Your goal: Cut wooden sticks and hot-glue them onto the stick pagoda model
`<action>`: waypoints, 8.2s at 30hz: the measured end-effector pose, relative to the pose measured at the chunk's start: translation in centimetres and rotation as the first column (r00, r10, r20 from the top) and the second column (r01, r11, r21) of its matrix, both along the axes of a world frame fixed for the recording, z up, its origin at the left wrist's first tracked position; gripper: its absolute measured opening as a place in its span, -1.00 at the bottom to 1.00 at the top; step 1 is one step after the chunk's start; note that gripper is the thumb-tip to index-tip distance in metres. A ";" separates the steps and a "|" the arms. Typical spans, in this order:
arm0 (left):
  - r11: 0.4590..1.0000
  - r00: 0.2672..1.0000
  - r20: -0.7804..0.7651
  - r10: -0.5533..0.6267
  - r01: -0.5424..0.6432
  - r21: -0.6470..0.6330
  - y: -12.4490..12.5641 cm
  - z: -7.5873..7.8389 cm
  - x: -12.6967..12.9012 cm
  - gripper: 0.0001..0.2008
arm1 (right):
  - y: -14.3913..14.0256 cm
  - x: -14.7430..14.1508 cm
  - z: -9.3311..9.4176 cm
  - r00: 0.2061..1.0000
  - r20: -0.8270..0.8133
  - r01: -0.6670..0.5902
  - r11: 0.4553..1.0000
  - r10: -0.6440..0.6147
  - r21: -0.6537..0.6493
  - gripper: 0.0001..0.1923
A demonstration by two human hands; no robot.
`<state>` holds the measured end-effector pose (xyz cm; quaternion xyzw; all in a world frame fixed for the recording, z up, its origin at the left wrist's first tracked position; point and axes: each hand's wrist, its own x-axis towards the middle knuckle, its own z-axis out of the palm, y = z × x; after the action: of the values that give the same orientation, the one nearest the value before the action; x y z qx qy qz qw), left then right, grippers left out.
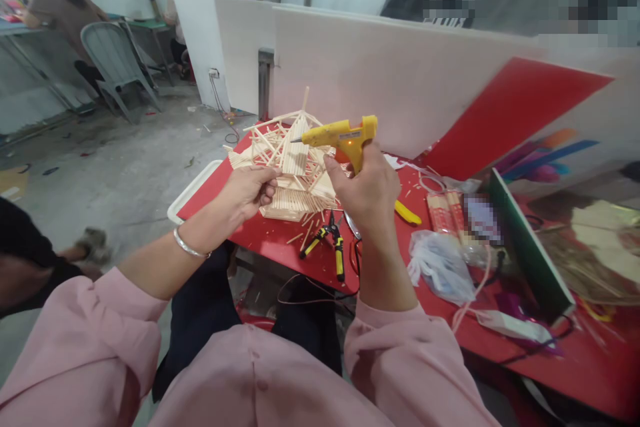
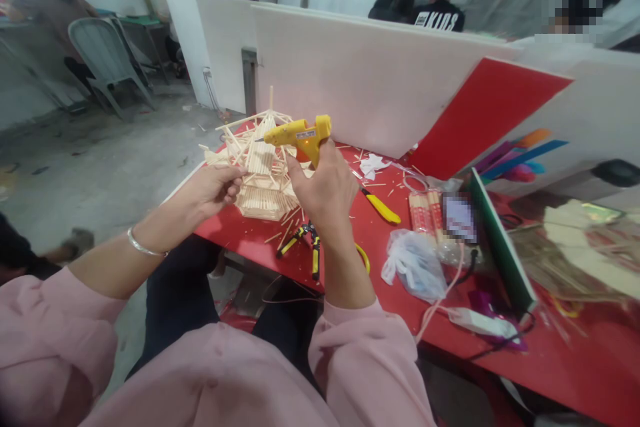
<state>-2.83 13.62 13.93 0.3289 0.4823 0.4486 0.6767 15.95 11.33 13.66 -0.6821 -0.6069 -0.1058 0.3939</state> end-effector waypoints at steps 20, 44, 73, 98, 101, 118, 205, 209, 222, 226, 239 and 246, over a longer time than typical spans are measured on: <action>0.999 1.000 0.021 -0.013 0.013 -0.042 -0.1 0.3 -0.3 -0.73 | 1.0 -1.5 -0.6 0.973 0.184 0.134 0.990 -0.139 0.042 -0.47; 1.000 1.000 0.026 -0.007 0.007 -0.008 -0.5 0.4 -0.1 -0.76 | 0.6 -1.8 -0.8 0.978 0.185 0.088 0.995 -0.096 0.048 -0.49; 1.000 0.999 0.050 0.008 -0.007 -0.016 -0.6 0.1 0.3 -0.72 | 0.7 -2.0 -0.8 0.982 0.165 0.087 0.995 -0.093 0.040 -0.50; 0.997 0.995 0.098 0.021 -0.014 -0.077 -0.6 0.5 0.3 -0.71 | 0.3 -1.3 -0.2 0.972 0.181 0.137 0.988 -0.149 0.077 -0.42; 0.996 0.994 0.110 0.024 -0.014 -0.089 -0.5 0.4 0.3 -0.73 | 0.3 -1.2 0.2 0.972 0.184 0.135 0.989 -0.145 0.068 -0.41; 0.999 0.992 0.126 0.016 -0.011 -0.042 -0.3 -0.4 0.3 -0.75 | 0.7 -1.4 0.1 0.972 0.201 0.114 0.992 -0.121 0.048 -0.45; 0.956 0.948 0.143 -0.286 0.272 0.105 -10.6 -12.9 4.2 -0.66 | 0.1 18.0 -12.6 0.921 0.202 0.388 0.724 -0.334 -0.570 -0.49; 0.954 0.939 0.172 -0.297 0.284 0.099 -10.7 -12.7 3.5 -0.64 | 3.3 19.6 -12.3 0.904 0.229 0.415 0.610 -0.361 -0.676 -0.48; 0.974 0.966 0.120 -0.227 0.224 0.040 -10.1 -14.2 3.8 -0.70 | -9.7 1.9 -14.7 0.990 0.142 0.086 0.830 -0.008 -0.551 -0.25; 0.987 0.986 0.069 -0.153 0.149 0.062 -10.1 -14.8 3.6 -0.68 | -10.2 0.1 -16.6 0.985 0.164 0.133 0.823 -0.050 -0.553 -0.18; 0.975 0.973 0.071 -0.219 0.215 0.062 -10.8 -14.9 3.1 -0.66 | -10.4 6.9 -17.3 0.963 0.177 0.263 0.839 -0.201 -0.477 -0.49; 0.975 0.980 0.061 -0.190 0.181 0.131 -11.2 -14.4 3.4 -0.58 | -8.4 10.9 -15.8 0.954 0.256 0.292 0.689 -0.158 -0.663 -0.43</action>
<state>0.54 2.46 -0.42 0.3975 0.3954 0.4245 0.7110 26.87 2.94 -2.11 -0.8366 -0.5461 0.0209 0.0376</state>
